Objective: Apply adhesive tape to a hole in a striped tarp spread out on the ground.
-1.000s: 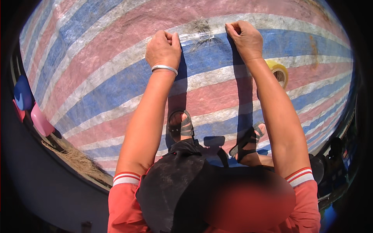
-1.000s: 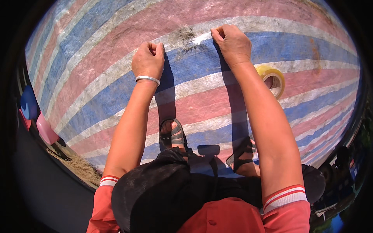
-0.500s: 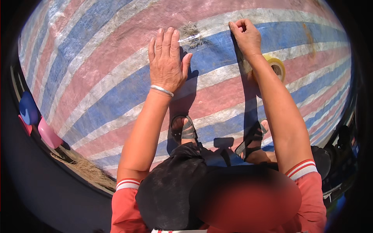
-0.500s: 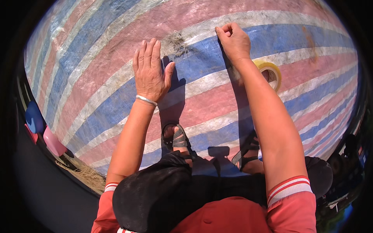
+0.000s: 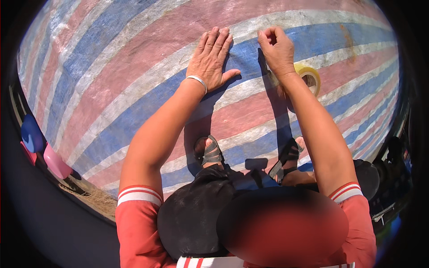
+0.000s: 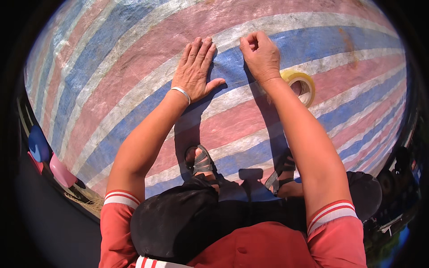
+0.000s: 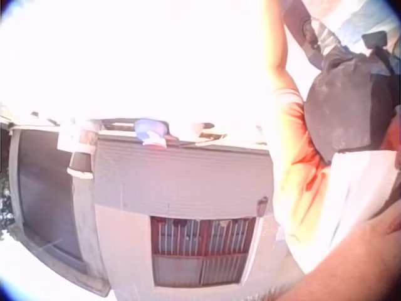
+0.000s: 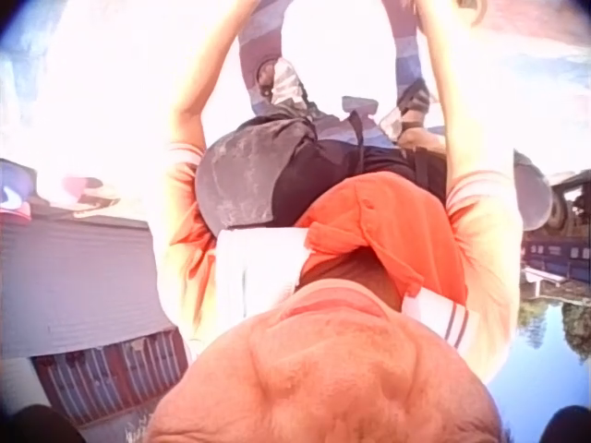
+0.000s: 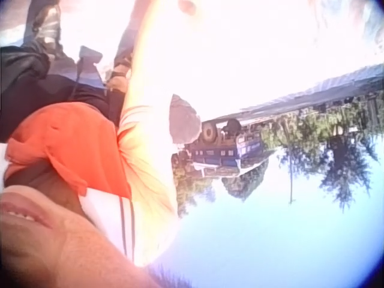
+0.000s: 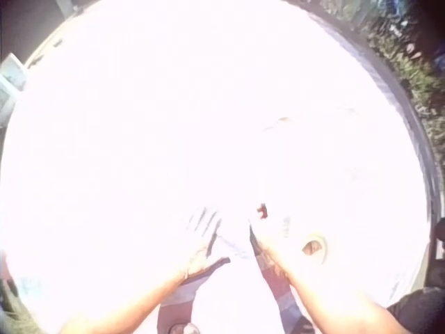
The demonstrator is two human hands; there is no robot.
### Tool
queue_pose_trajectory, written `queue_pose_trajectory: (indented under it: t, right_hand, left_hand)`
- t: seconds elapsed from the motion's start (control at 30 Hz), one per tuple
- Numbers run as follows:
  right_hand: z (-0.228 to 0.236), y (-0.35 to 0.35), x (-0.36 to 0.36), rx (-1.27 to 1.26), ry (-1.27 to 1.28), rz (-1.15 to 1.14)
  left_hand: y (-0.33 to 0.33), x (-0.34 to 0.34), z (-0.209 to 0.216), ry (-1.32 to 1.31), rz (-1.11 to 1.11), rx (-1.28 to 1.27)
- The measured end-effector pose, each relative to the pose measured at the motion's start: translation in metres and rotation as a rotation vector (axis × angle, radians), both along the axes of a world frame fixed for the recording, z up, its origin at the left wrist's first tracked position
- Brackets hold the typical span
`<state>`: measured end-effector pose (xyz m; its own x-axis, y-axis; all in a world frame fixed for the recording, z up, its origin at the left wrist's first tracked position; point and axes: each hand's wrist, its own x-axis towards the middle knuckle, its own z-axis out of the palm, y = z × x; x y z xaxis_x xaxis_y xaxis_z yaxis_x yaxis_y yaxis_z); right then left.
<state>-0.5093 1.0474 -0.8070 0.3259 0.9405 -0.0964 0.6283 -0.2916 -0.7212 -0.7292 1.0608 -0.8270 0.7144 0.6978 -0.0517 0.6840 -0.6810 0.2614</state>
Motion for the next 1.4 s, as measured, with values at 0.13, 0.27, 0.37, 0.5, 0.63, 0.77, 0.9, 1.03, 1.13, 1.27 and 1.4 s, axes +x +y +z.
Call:
queue_pose_trajectory:
  t: [0.13, 0.27, 0.37, 0.5, 0.63, 0.77, 0.9, 1.03, 1.13, 1.27, 1.4]
  right_hand:
    - [0.016, -0.026, -0.019, -0.013, 0.238, -0.044]
    - [0.033, -0.039, -0.027, 0.066, 0.146, 0.026]
    - [0.037, -0.033, -0.022, 0.099, 0.074, 0.151]
    - [0.025, -0.027, -0.028, 0.112, 0.037, 0.395]
    - [-0.003, -0.018, -0.030, 0.128, -0.250, 0.637]
    - [-0.011, -0.026, -0.032, 0.109, -0.509, 0.625]
    - [-0.011, -0.035, -0.021, 0.011, -0.622, 0.575]
    - [0.022, -0.047, 0.002, 0.017, -0.532, 0.448]
    - [0.071, -0.072, 0.025, 0.029, -0.422, 0.305]
    - [0.073, -0.140, 0.045, -0.165, -0.392, 0.079]
    - [0.066, -0.167, 0.043, -0.220, -0.435, 0.122]
  left_hand:
    - [0.001, 0.007, 0.002, 0.043, -0.080, 0.007]
    - [-0.009, 0.015, 0.004, 0.014, -0.082, 0.003]
    - [-0.035, 0.022, 0.005, -0.045, -0.084, -0.082]
    - [-0.087, 0.017, 0.012, -0.106, -0.205, -0.323]
    - [-0.069, -0.021, 0.010, -0.261, 0.047, -0.201]
    - [-0.030, -0.059, 0.005, -0.051, 0.254, -0.041]
    - [-0.064, -0.082, 0.001, 0.064, 0.428, -0.089]
    - [-0.100, -0.097, 0.012, 0.227, 0.508, -0.105]
    - [-0.101, -0.085, 0.032, 0.215, 0.627, -0.155]
    - [-0.051, -0.017, 0.022, -0.072, 0.242, -0.111]
    - [-0.044, 0.016, -0.002, -0.043, -0.115, -0.061]
